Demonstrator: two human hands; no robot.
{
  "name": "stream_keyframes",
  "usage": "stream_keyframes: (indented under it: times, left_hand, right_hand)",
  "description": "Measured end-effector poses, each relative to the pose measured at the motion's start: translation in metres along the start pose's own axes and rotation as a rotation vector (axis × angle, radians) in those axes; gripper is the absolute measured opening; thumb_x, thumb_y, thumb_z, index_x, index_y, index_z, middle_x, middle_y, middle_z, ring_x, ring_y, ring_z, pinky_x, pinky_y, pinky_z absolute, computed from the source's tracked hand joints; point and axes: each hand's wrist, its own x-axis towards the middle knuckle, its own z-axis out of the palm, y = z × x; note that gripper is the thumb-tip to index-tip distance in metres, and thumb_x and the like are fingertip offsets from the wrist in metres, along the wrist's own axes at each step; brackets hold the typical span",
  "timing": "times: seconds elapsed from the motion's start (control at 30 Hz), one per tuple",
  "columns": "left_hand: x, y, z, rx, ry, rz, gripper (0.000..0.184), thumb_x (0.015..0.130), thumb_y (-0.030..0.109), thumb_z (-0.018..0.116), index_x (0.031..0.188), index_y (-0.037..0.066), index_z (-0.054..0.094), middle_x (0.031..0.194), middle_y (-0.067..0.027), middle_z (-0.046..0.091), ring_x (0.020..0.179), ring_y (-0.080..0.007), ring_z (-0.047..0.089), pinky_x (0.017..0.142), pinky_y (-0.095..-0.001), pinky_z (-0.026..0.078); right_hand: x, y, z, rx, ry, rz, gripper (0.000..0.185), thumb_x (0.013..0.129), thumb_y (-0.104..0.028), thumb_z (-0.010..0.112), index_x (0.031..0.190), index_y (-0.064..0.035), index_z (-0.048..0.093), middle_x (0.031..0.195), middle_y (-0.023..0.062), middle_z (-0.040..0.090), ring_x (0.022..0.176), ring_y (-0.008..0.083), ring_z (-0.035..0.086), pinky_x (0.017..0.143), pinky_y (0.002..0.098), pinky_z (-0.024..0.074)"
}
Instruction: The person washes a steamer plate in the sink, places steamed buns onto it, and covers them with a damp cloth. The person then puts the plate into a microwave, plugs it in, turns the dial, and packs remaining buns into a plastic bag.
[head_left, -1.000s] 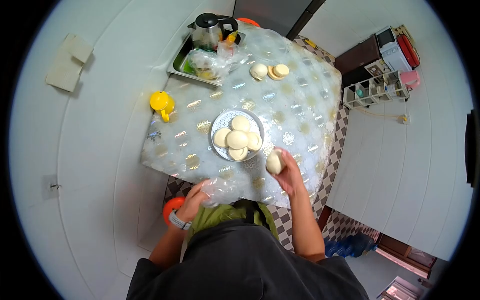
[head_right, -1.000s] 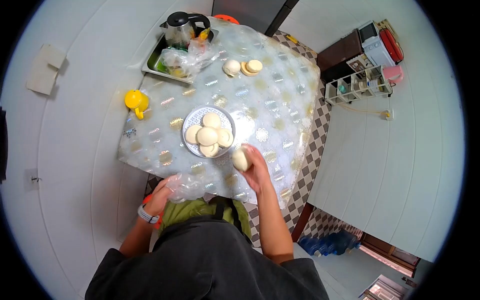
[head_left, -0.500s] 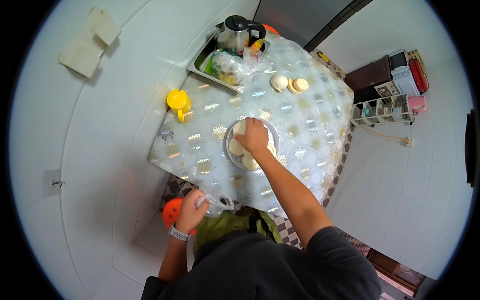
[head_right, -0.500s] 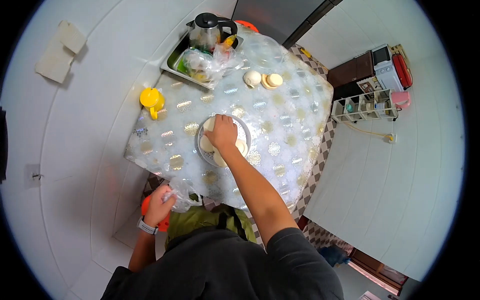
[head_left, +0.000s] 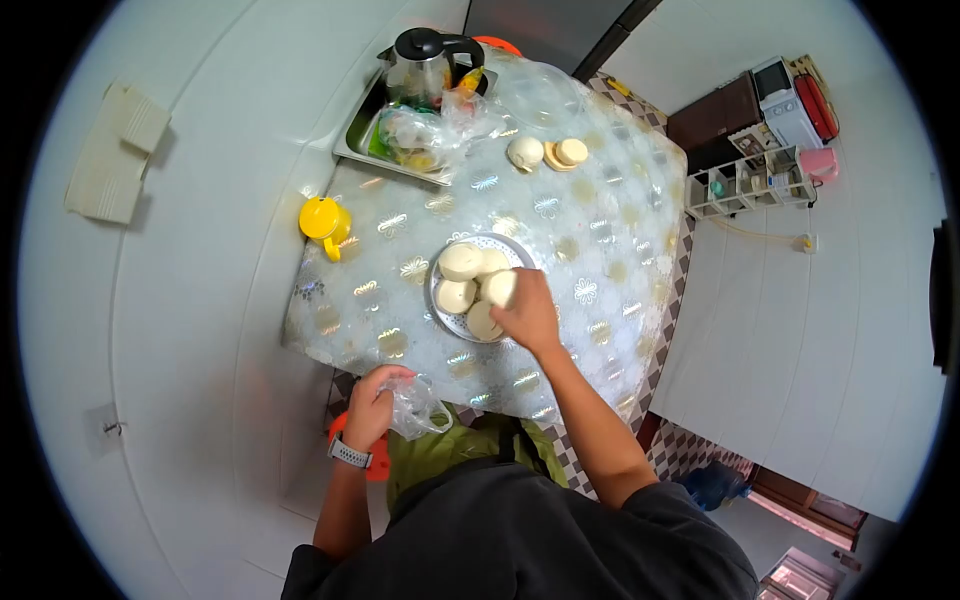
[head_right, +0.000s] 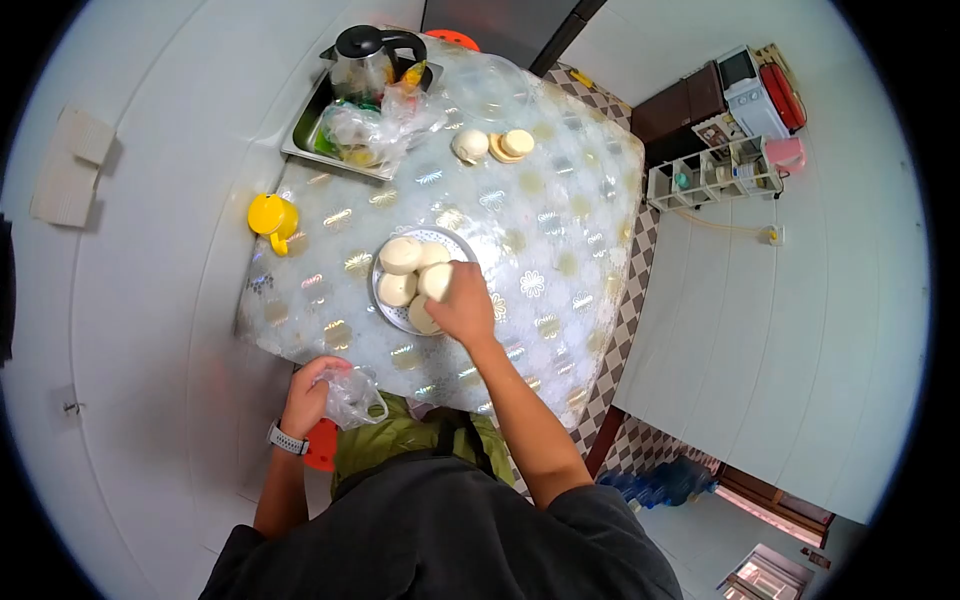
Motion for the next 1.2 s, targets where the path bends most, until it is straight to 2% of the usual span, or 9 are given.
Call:
stream_keyframes:
  times: [0.2,0.27,0.47,0.6,0.8,0.87,1.03,1.17,1.2]
  left_hand:
    - [0.014,-0.003,0.005,-0.061,-0.064,-0.211,0.023,0.089,0.002,0.049,0.106,0.002,0.064,0.091,-0.0079,0.068,0.091,-0.0180,0.064,0.084,-0.0306,0.048]
    - [0.029,-0.006,0.018,0.125,0.007,-0.060,0.020,0.095,0.019,0.058,0.107,0.004,0.064,0.092,-0.0111,0.070,0.089,-0.0237,0.067,0.082,-0.0335,0.050]
    - [0.075,-0.021,0.046,0.404,-0.029,-0.127,0.042,0.092,0.041,0.064,0.116,0.006,0.064,0.102,-0.0202,0.071,0.098,-0.0373,0.067,0.087,-0.0415,0.051]
    - [0.096,-0.036,0.061,0.506,-0.012,-0.153,0.047,0.091,0.043,0.064,0.122,0.007,0.062,0.105,-0.0208,0.071,0.099,-0.0367,0.067,0.087,-0.0424,0.051]
    - [0.090,-0.026,0.057,0.480,-0.051,-0.182,0.046,0.092,0.039,0.064,0.123,0.006,0.062,0.111,-0.0231,0.069,0.103,-0.0378,0.066,0.089,-0.0435,0.051]
    - [0.084,-0.041,0.052,0.394,-0.001,-0.031,0.039,0.094,0.031,0.063,0.122,0.005,0.062,0.104,-0.0200,0.071,0.097,-0.0326,0.067,0.086,-0.0403,0.051]
    - [0.065,0.005,0.058,0.022,0.002,-0.098,0.029,0.098,0.022,0.060,0.120,0.005,0.062,0.106,-0.0110,0.066,0.094,-0.0194,0.061,0.086,-0.0325,0.048]
    - [0.059,0.016,0.092,-0.131,0.000,0.047,0.032,0.100,0.021,0.058,0.126,0.004,0.053,0.115,-0.0089,0.056,0.096,-0.0151,0.056,0.088,-0.0300,0.046]
    - [0.057,0.020,0.106,-0.131,-0.003,0.043,0.032,0.100,0.021,0.058,0.126,0.004,0.053,0.115,-0.0089,0.056,0.096,-0.0151,0.056,0.088,-0.0300,0.046]
  right_hand:
    - [0.037,0.048,-0.002,0.289,0.167,0.122,0.068,0.075,-0.025,0.077,0.132,0.0018,0.053,0.121,0.0247,0.059,0.113,0.0395,0.056,0.099,0.0428,0.0477]
    - [0.043,0.056,0.014,-0.047,0.008,0.078,0.067,0.078,-0.031,0.077,0.132,0.0032,0.055,0.129,0.0259,0.057,0.118,0.0390,0.056,0.104,0.0442,0.0444]
    - [0.034,0.051,0.004,-0.109,-0.061,0.167,0.071,0.084,-0.039,0.072,0.139,0.0026,0.052,0.138,0.0272,0.051,0.126,0.0403,0.047,0.106,0.0452,0.0428]
    - [0.042,0.056,0.020,-0.241,-0.194,0.173,0.074,0.091,-0.036,0.065,0.149,0.0000,0.037,0.149,0.0200,0.040,0.135,0.0363,0.040,0.101,0.0491,0.0490]
    - [0.027,0.040,-0.005,-0.119,-0.020,0.078,0.070,0.089,-0.024,0.065,0.149,-0.0008,0.038,0.149,0.0194,0.041,0.135,0.0362,0.042,0.106,0.0476,0.0452]
    - [0.015,0.050,-0.006,0.002,0.087,-0.106,0.068,0.084,-0.016,0.066,0.147,-0.0037,0.043,0.146,0.0205,0.045,0.130,0.0407,0.044,0.108,0.0445,0.0426]
    - [-0.015,0.050,0.001,-0.125,0.029,-0.085,0.071,0.087,-0.019,0.067,0.152,-0.0123,0.040,0.150,0.0195,0.042,0.132,0.0403,0.041,0.113,0.0478,0.0352]
    - [-0.067,0.025,-0.035,0.296,0.047,-0.149,0.073,0.086,-0.020,0.071,0.151,-0.0109,0.041,0.149,0.0215,0.043,0.133,0.0398,0.044,0.112,0.0458,0.0360]
    - [-0.086,0.013,-0.046,0.583,-0.149,-0.078,0.067,0.085,-0.016,0.072,0.147,-0.0095,0.046,0.145,0.0200,0.048,0.129,0.0370,0.048,0.108,0.0439,0.0395]
